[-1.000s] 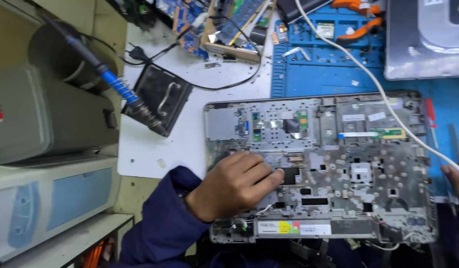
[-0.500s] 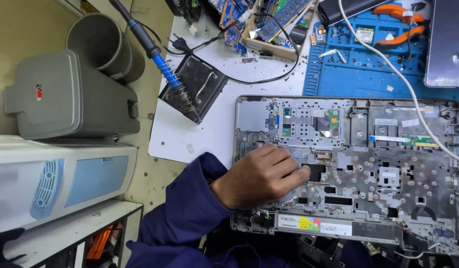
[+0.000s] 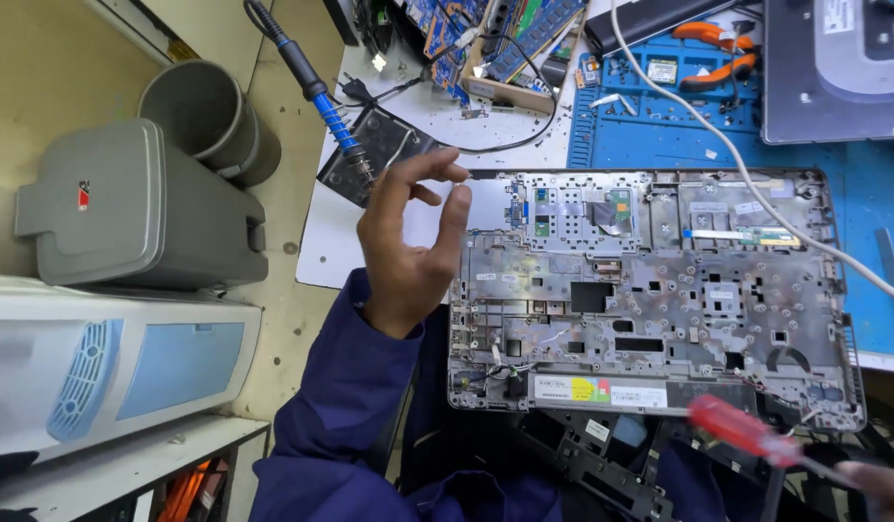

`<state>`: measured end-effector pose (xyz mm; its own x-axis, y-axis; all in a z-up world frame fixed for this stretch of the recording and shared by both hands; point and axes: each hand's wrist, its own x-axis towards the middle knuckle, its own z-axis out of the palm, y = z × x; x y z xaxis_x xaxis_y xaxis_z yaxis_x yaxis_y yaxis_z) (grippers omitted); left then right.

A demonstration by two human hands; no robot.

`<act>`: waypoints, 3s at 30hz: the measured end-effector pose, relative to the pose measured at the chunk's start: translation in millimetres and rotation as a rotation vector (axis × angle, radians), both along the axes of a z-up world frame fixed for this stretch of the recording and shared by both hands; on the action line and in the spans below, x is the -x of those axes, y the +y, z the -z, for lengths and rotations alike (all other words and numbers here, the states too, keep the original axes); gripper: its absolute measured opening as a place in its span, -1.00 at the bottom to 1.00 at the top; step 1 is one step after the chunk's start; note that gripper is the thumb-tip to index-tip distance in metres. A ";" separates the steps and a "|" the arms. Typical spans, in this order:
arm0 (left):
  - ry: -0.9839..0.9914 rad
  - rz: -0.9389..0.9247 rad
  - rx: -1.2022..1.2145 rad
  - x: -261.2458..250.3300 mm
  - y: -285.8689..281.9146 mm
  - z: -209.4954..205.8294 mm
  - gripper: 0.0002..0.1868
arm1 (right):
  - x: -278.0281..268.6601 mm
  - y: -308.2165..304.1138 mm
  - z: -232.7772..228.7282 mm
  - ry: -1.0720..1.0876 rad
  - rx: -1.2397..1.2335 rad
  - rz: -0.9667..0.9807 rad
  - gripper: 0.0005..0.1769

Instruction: Repairing a laptop by connecting internal ribbon cables and installing the motherboard into the chassis.

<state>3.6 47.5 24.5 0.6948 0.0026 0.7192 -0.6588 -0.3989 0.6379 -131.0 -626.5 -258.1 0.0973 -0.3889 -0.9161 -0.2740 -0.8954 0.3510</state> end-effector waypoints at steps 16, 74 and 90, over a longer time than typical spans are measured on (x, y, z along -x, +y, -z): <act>0.308 0.299 0.146 1.9 -2.5 -6.8 -0.62 | -131.1 490.3 -403.4 -1.598 -1.682 -0.135 -0.88; 0.300 0.070 -0.386 -35.2 -26.8 38.9 -0.91 | -180.4 467.6 -379.9 -1.970 -1.277 -0.644 -0.44; 0.378 0.189 -0.102 -11.0 -23.3 -16.9 -0.46 | -203.2 487.3 -410.0 -1.824 -1.701 -0.925 -0.73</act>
